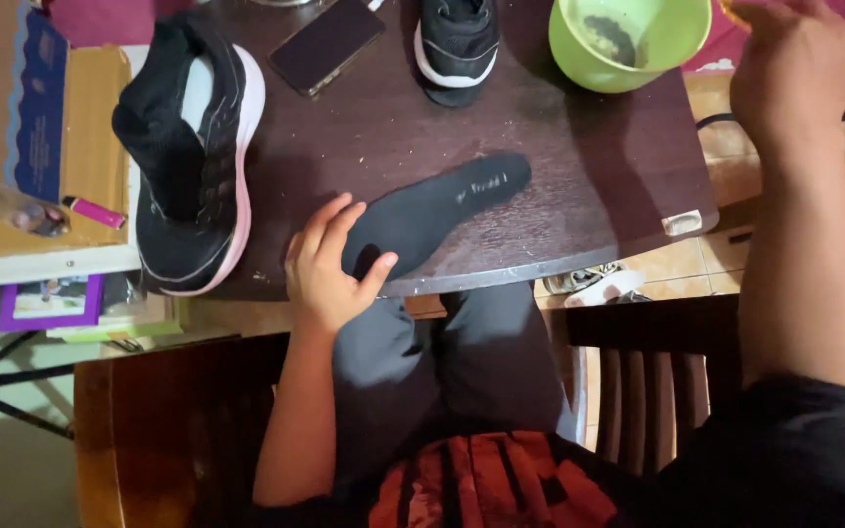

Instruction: Applying glue to a shoe insole using a brush at a repair bench.

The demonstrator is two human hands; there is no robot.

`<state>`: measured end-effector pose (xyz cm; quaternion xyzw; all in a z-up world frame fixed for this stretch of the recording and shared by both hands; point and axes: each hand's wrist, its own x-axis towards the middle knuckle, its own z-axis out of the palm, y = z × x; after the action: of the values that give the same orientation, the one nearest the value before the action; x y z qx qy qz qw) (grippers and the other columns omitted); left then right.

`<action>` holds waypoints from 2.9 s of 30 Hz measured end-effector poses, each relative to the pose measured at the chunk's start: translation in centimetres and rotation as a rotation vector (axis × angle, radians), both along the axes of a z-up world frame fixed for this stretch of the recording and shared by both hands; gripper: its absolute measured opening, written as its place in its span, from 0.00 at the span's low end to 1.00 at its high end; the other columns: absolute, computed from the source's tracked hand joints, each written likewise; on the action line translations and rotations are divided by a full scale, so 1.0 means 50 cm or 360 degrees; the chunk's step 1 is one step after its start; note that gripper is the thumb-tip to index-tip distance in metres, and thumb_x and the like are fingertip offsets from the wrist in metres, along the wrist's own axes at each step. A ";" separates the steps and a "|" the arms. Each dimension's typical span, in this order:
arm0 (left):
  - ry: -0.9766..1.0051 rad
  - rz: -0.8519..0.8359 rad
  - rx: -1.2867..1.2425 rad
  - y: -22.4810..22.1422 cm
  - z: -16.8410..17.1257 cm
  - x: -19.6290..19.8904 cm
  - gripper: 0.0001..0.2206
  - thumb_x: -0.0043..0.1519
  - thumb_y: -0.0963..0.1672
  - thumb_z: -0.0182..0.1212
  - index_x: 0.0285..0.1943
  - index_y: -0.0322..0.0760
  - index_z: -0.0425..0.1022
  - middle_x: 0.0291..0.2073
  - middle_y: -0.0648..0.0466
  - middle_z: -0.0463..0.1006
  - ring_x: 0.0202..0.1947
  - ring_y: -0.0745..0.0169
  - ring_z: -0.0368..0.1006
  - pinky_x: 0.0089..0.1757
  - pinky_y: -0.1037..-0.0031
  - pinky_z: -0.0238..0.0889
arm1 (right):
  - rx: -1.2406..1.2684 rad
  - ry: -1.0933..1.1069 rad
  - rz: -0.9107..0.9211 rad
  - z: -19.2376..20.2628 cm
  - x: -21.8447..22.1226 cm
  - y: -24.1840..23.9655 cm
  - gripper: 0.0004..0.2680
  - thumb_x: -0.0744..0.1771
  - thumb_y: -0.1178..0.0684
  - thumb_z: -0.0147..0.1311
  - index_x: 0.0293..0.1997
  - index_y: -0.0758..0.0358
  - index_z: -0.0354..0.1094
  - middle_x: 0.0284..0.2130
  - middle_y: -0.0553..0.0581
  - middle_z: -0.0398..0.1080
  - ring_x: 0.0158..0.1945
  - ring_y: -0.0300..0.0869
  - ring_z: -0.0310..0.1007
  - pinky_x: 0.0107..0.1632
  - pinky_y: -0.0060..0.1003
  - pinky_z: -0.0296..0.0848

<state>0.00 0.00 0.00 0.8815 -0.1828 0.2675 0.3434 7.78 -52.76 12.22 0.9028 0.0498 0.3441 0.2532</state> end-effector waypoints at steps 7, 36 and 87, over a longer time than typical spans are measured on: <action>0.0353 -0.0543 -0.0018 0.028 0.029 0.029 0.23 0.58 0.57 0.65 0.57 0.47 0.79 0.47 0.59 0.81 0.38 0.59 0.76 0.44 0.62 0.67 | 0.0986 0.0675 0.0515 0.032 -0.120 0.151 0.17 0.74 0.71 0.52 0.73 0.76 0.76 0.33 0.66 0.73 0.29 0.47 0.69 0.30 0.40 0.64; 0.0859 -0.0744 0.0891 -0.186 0.074 0.090 0.52 0.50 0.68 0.60 0.81 0.46 0.51 0.78 0.58 0.56 0.79 0.48 0.39 0.68 0.31 0.18 | 0.1500 0.1376 0.0777 -0.138 -0.249 0.236 0.09 0.66 0.56 0.59 0.50 0.56 0.78 0.40 0.64 0.80 0.47 0.59 0.79 0.50 0.52 0.76; 0.0711 -0.0754 0.0767 -0.186 0.017 0.071 0.37 0.61 0.61 0.55 0.79 0.53 0.56 0.77 0.66 0.56 0.79 0.51 0.40 0.68 0.35 0.19 | 0.1565 0.1355 0.0511 -0.138 -0.239 0.235 0.08 0.64 0.54 0.64 0.46 0.46 0.80 0.21 0.58 0.76 0.29 0.50 0.79 0.35 0.37 0.73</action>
<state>3.55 -9.30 0.85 0.9067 -0.3592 -0.0676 0.2103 -4.15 -40.99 5.33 0.9515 0.1164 -0.0259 -0.2837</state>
